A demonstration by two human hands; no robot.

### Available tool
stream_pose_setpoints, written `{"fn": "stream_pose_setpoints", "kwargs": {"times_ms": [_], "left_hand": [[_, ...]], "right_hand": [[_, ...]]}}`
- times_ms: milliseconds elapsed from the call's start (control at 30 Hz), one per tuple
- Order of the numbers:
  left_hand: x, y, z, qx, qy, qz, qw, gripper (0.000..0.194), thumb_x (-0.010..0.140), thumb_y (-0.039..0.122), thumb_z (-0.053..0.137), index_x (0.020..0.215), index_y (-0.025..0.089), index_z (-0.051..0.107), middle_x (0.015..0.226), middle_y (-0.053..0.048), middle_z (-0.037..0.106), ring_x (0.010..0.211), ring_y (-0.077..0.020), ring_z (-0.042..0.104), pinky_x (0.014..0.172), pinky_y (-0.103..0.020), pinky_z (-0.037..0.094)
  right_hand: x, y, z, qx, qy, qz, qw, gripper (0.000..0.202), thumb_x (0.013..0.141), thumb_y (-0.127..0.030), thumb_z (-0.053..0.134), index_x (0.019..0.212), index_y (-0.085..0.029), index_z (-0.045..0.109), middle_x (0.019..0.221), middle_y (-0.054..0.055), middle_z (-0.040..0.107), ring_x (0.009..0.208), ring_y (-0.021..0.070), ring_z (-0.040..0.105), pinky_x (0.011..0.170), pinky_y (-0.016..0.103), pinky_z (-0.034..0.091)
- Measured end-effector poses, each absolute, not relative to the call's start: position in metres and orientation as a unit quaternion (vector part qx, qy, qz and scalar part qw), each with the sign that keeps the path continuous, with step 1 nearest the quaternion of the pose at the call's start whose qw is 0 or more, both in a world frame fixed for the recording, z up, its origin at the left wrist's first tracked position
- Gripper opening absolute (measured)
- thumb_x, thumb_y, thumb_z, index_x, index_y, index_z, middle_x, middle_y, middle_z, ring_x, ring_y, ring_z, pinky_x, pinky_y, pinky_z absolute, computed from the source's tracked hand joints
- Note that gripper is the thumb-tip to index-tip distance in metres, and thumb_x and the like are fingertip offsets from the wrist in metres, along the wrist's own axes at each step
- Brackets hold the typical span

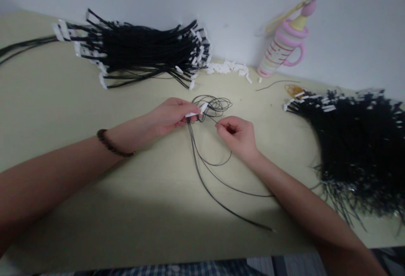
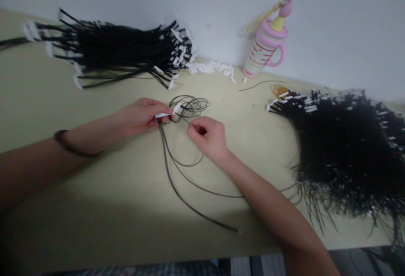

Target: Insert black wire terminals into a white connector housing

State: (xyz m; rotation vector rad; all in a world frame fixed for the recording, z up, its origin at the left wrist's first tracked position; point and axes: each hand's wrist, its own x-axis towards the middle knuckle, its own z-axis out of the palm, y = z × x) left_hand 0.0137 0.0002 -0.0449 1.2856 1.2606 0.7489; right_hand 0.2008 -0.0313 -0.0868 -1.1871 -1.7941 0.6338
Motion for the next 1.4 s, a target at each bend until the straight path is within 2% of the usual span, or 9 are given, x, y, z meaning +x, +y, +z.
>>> {"fn": "stream_pose_setpoints", "kwargs": {"times_ms": [100,267,433,633,1133,1400], "left_hand": [[0.012,0.004,-0.054,0.527,0.523,0.318,0.590,0.019,0.067,0.022,0.060,0.049,0.016,0.056,0.052,0.001,0.049,0.048,-0.0081,0.039,0.045,-0.024,0.024],[0.010,0.005,-0.063,0.546,0.510,0.315,0.586,0.014,0.067,0.026,0.061,0.056,0.016,0.063,0.052,0.001,0.051,0.048,-0.0082,0.040,0.045,-0.023,0.024],[0.011,0.003,-0.065,0.580,0.496,0.305,0.570,0.015,0.068,0.025,0.060,0.056,0.016,0.064,0.050,0.001,0.051,0.047,-0.0078,0.039,0.044,-0.023,0.024],[0.011,0.004,-0.067,0.574,0.495,0.303,0.578,0.013,0.068,0.024,0.061,0.059,0.016,0.065,0.051,0.001,0.053,0.048,-0.0078,0.041,0.046,-0.022,0.026],[0.011,0.003,-0.067,0.603,0.501,0.292,0.548,0.013,0.068,0.024,0.059,0.064,0.015,0.067,0.052,0.002,0.053,0.050,-0.0078,0.042,0.048,-0.022,0.027],[0.014,-0.002,-0.066,0.640,0.487,0.287,0.521,0.015,0.069,0.026,0.060,0.063,0.014,0.066,0.055,0.001,0.056,0.055,-0.0091,0.046,0.054,-0.022,0.032]], "right_hand": [[0.200,-0.032,-0.088,-0.468,-0.730,0.239,0.437,0.011,0.073,-0.019,0.056,0.067,-0.015,0.064,0.058,-0.001,0.055,0.054,0.0089,0.049,0.053,0.021,0.039],[0.198,-0.031,-0.093,-0.471,-0.704,0.306,0.434,0.016,0.077,-0.022,0.054,0.080,-0.015,0.068,0.069,0.002,0.064,0.059,0.0104,0.054,0.055,0.022,0.042],[0.195,-0.031,-0.092,-0.479,-0.686,0.326,0.439,0.013,0.075,-0.022,0.057,0.076,-0.014,0.068,0.066,0.002,0.063,0.059,0.0103,0.054,0.054,0.022,0.041],[0.193,-0.034,-0.089,-0.466,-0.709,0.271,0.455,0.011,0.073,-0.019,0.058,0.066,-0.016,0.066,0.061,0.000,0.058,0.055,0.0093,0.049,0.051,0.021,0.038],[0.193,-0.036,-0.092,-0.431,-0.786,0.116,0.428,0.018,0.078,-0.015,0.053,0.065,-0.015,0.066,0.058,0.000,0.052,0.056,0.0083,0.047,0.052,0.021,0.034],[0.192,-0.036,-0.097,-0.424,-0.777,0.126,0.447,0.013,0.075,-0.013,0.057,0.064,-0.014,0.064,0.057,-0.001,0.050,0.054,0.0071,0.044,0.051,0.020,0.033]]}}
